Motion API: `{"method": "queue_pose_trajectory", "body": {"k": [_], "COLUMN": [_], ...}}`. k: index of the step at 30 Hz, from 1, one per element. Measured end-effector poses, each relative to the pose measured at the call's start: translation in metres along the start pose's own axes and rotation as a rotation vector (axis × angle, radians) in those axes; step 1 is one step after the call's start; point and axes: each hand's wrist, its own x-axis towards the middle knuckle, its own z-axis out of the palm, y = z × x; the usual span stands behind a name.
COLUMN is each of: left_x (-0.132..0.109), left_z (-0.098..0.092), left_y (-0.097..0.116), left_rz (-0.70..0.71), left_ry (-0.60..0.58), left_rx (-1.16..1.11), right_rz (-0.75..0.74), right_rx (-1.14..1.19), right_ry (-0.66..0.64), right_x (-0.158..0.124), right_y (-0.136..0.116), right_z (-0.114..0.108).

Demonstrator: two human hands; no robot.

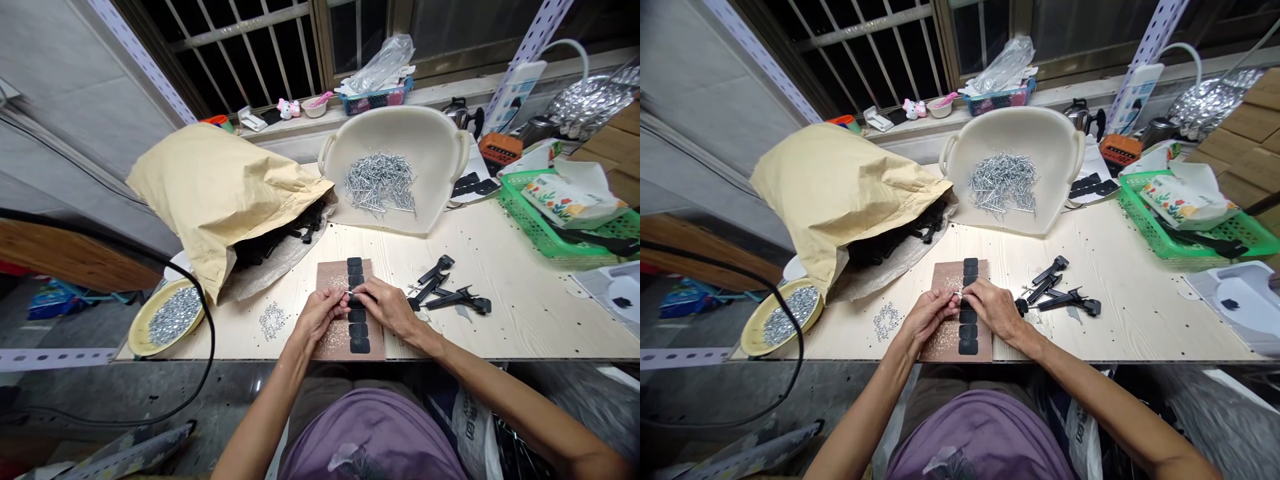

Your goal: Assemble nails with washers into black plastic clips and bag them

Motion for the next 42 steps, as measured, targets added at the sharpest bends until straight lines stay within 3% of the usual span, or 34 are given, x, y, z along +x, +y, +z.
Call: {"method": "queue_pose_trajectory", "body": {"k": [3,9,15,21,27,33,35,39,42], "left_x": [-0.004,-0.004,-0.002,-0.002,-0.003,-0.003,-0.005,-0.009,-0.012], "left_z": [0.006,-0.003,0.001,0.005,0.003,0.011,0.012,0.01,0.013], "left_y": [0.0,0.006,0.012,0.023,0.022,0.006,0.007,0.013,0.013], "left_rz": [0.138,-0.093,-0.205,-0.268,-0.247,0.011,-0.009,-0.224,-0.182], "left_ry": [0.042,-0.093,-0.01,0.028,0.005,0.053,0.046,-0.039,-0.031], "left_rx": [0.08,-0.125,-0.331,-0.388,-0.396,-0.332,-0.357,-0.449,-0.392], "right_rz": [0.03,-0.053,-0.037,-0.071,-0.075,-0.095,-0.101,-0.131,-0.131], "right_rx": [0.087,0.079,0.067,-0.055,-0.351,-0.363,-0.343,-0.297,-0.252], "right_ry": [0.014,-0.021,-0.006,-0.04,0.079,0.148,0.134,0.074,0.047], "right_x": [0.002,0.004,0.006,-0.001,-0.011,-0.005,-0.004,-0.004,-0.003], "right_y": [0.0,-0.001,-0.006,-0.01,0.002,0.002,0.002,0.005,0.007], "right_z": [-0.001,-0.007,-0.008,-0.007,-0.005,-0.006,-0.006,-0.009,-0.011]}}
